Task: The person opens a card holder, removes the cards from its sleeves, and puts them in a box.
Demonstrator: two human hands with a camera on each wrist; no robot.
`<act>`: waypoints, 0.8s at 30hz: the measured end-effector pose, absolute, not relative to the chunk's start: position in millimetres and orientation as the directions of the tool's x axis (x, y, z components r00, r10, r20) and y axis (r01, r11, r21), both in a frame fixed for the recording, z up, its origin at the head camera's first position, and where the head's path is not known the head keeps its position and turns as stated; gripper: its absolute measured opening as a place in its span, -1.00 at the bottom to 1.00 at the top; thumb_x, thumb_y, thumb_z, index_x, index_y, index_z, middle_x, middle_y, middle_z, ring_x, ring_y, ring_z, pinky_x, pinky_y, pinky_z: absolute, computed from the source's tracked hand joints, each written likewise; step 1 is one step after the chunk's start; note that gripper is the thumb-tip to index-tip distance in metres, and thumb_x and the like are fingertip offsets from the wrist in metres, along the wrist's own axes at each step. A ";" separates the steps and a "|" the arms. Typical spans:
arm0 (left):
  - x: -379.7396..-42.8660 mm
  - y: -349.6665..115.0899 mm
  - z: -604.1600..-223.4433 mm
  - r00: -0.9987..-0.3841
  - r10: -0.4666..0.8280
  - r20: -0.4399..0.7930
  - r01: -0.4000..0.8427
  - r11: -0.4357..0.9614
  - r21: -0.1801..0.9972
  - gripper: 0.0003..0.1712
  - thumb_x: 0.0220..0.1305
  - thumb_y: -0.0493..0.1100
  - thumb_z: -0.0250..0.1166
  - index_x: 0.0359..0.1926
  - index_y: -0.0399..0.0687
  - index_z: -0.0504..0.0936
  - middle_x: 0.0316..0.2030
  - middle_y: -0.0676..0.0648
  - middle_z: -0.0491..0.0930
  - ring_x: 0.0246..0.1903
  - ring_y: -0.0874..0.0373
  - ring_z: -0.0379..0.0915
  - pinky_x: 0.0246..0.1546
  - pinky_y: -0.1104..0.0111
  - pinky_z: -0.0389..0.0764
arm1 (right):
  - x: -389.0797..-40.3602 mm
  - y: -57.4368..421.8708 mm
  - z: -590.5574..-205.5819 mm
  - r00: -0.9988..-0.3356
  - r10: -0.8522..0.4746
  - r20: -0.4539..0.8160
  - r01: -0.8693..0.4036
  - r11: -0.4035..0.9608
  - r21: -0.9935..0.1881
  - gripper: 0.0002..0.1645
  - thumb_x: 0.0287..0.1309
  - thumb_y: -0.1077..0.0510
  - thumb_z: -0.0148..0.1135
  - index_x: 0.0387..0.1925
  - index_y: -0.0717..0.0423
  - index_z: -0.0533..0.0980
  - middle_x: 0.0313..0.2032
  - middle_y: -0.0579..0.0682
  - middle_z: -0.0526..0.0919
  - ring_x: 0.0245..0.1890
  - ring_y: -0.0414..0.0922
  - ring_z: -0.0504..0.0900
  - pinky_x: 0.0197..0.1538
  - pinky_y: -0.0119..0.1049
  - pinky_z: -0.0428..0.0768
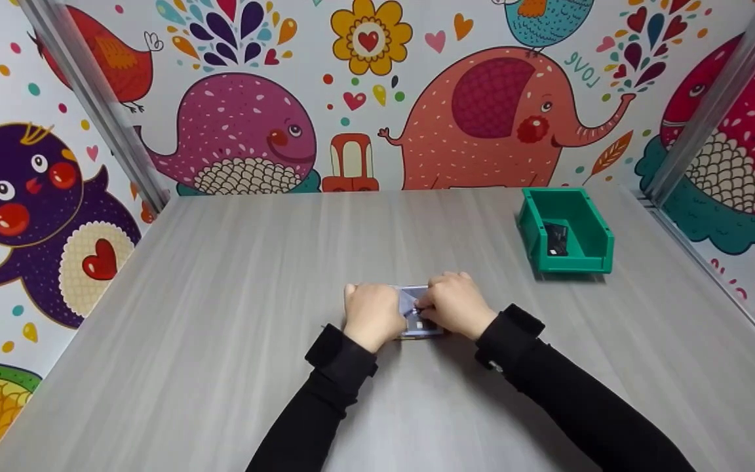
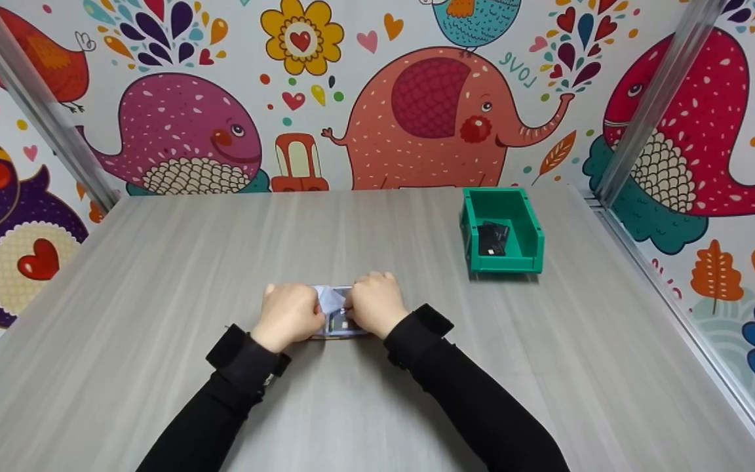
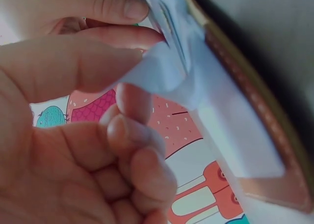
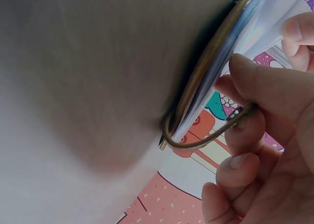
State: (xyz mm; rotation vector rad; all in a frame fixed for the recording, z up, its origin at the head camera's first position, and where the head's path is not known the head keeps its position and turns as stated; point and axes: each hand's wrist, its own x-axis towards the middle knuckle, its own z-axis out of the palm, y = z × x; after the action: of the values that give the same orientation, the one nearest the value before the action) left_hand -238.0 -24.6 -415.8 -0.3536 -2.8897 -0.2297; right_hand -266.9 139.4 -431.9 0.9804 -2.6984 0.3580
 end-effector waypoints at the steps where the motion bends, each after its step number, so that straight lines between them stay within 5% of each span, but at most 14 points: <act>1: -238.0 -24.9 -415.2 -0.947 0.219 0.235 0.254 0.958 0.130 -0.71 -0.31 -0.06 0.40 -0.77 0.06 0.41 -0.69 0.07 0.42 -0.58 0.06 0.38 -0.39 0.19 0.17 | -266.7 139.2 -431.6 -0.743 -0.592 0.311 -0.653 0.744 -0.145 -0.84 -0.24 0.18 0.48 -0.46 -0.05 0.71 -0.61 -0.12 0.44 -0.53 -0.04 0.37 -0.45 -0.16 0.19; 24: -241.1 -39.5 -400.7 -0.973 0.183 0.142 0.206 0.963 0.173 -0.79 -0.25 -0.14 0.31 -0.75 0.02 0.41 -0.66 0.06 0.43 -0.58 0.06 0.34 -0.35 0.19 0.18 | -265.3 138.3 -431.6 -0.748 -0.596 0.293 -0.648 0.751 -0.127 -0.87 -0.24 0.17 0.46 -0.50 -0.02 0.68 -0.59 -0.10 0.47 -0.51 -0.04 0.40 -0.42 -0.12 0.24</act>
State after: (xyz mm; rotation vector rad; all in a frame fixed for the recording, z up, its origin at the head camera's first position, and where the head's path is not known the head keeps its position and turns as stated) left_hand -241.1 -39.5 -400.7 -0.2969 -2.9882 -0.2833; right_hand -265.3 138.3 -431.6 0.9808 -2.7158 0.3245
